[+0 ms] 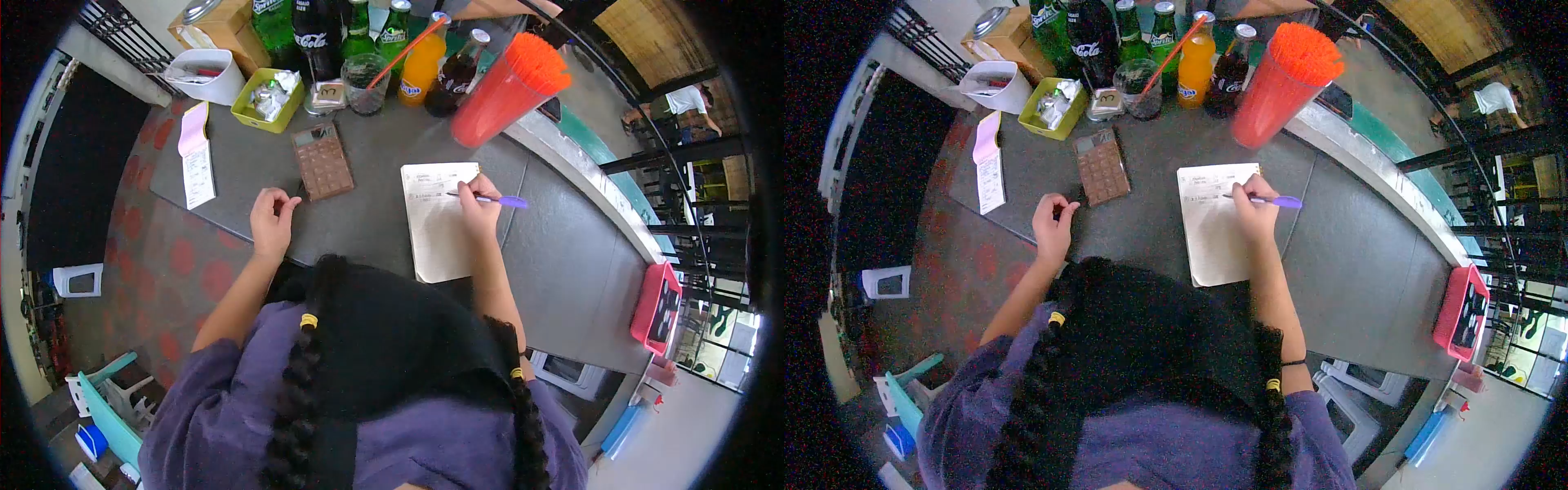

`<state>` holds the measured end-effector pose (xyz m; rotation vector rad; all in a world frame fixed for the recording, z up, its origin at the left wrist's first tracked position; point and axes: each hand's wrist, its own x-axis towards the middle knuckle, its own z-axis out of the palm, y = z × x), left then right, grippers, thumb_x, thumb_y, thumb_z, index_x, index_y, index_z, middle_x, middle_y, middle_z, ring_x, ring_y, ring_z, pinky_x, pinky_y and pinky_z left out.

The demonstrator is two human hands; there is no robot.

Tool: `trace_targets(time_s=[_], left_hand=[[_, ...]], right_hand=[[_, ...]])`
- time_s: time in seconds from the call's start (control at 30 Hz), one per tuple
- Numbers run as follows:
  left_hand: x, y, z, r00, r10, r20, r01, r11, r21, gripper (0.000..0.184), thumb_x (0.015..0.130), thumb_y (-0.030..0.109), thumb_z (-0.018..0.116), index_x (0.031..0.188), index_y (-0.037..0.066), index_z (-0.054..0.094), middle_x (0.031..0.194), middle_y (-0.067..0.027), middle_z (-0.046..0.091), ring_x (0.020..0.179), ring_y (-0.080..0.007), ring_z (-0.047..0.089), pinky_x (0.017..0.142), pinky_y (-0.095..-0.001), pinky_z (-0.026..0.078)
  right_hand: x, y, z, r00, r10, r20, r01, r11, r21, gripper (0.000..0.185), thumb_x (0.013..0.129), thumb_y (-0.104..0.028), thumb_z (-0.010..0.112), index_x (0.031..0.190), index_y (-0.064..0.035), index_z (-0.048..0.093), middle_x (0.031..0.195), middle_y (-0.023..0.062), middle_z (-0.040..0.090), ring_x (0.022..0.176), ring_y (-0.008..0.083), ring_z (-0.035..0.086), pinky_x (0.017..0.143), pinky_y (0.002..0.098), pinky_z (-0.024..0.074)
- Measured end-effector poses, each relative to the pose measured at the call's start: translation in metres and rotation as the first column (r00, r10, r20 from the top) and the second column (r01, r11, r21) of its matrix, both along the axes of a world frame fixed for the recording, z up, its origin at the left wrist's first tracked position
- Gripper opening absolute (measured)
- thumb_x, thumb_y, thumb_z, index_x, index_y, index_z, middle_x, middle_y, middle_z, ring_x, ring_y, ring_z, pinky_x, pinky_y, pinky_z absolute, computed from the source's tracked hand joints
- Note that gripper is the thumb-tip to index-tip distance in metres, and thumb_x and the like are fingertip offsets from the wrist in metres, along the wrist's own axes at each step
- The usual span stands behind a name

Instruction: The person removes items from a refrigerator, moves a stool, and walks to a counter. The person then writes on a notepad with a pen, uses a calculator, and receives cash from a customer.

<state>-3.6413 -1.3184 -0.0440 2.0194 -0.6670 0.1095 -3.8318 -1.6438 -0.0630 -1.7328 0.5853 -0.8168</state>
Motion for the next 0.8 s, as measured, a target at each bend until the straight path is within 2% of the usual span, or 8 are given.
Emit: trace_targets(time_s=[0.03,0.07,0.37,0.7,0.8], left_hand=[[-0.001,0.0,0.0,1.0,0.004,0.003,-0.004,1.0,-0.001,0.022,0.08,0.006,0.074,0.08,0.0,0.053,0.078,-0.0074,0.052,0.064,-0.017,0.05,0.06,-0.0285,0.043],[-0.001,-0.001,0.001,1.0,0.006,0.008,-0.006,1.0,-0.001,0.022,0.08,0.006,0.074,0.08,0.0,0.053,0.078,-0.0072,0.052,0.063,-0.0164,0.049,0.06,-0.0282,0.043],[-0.001,-0.002,-0.001,1.0,0.017,-0.004,-0.017,1.0,-0.016,0.021,0.08,0.005,0.075,0.079,0.0,0.054,0.076,-0.0051,0.052,0.063,-0.0134,0.048,0.059,-0.0267,0.042],[0.002,0.0,-0.006,1.0,0.022,-0.012,-0.022,1.0,-0.018,0.022,0.078,0.004,0.075,0.08,0.0,0.054,0.077,-0.006,0.054,0.064,-0.0145,0.05,0.059,-0.0269,0.043],[0.003,0.0,-0.007,0.999,0.021,0.038,-0.02,1.0,-0.019,0.021,0.078,0.004,0.076,0.08,-0.001,0.055,0.078,-0.0071,0.055,0.064,-0.0162,0.051,0.059,-0.028,0.044]], right_hand=[[0.0,0.001,-0.002,1.0,0.003,-0.029,-0.004,0.999,-0.035,0.031,0.081,0.003,0.063,0.061,-0.0061,0.041,0.062,-0.0036,0.045,0.06,0.0058,0.04,0.057,0.0241,0.0326],[0.001,-0.001,-0.007,0.999,-0.028,-0.024,0.028,0.999,-0.028,0.026,0.077,-0.003,0.064,0.061,-0.0033,0.044,0.059,0.0005,0.044,0.058,0.0092,0.041,0.055,0.0281,0.0342],[0.006,0.009,0.002,0.993,-0.066,-0.102,0.046,0.98,-0.192,0.028,0.077,-0.002,0.062,0.06,-0.0052,0.04,0.055,0.0005,0.038,0.056,0.0093,0.036,0.051,0.0297,0.0314],[0.007,0.009,0.005,0.993,-0.08,-0.091,0.06,0.978,-0.202,0.029,0.076,-0.002,0.061,0.06,-0.0049,0.037,0.054,0.0005,0.034,0.054,0.0092,0.034,0.049,0.0302,0.0297],[0.008,0.008,0.003,0.989,-0.108,-0.105,0.083,0.973,-0.217,0.029,0.075,-0.003,0.062,0.06,-0.005,0.037,0.054,0.0011,0.034,0.054,0.0102,0.034,0.049,0.0305,0.0301]])
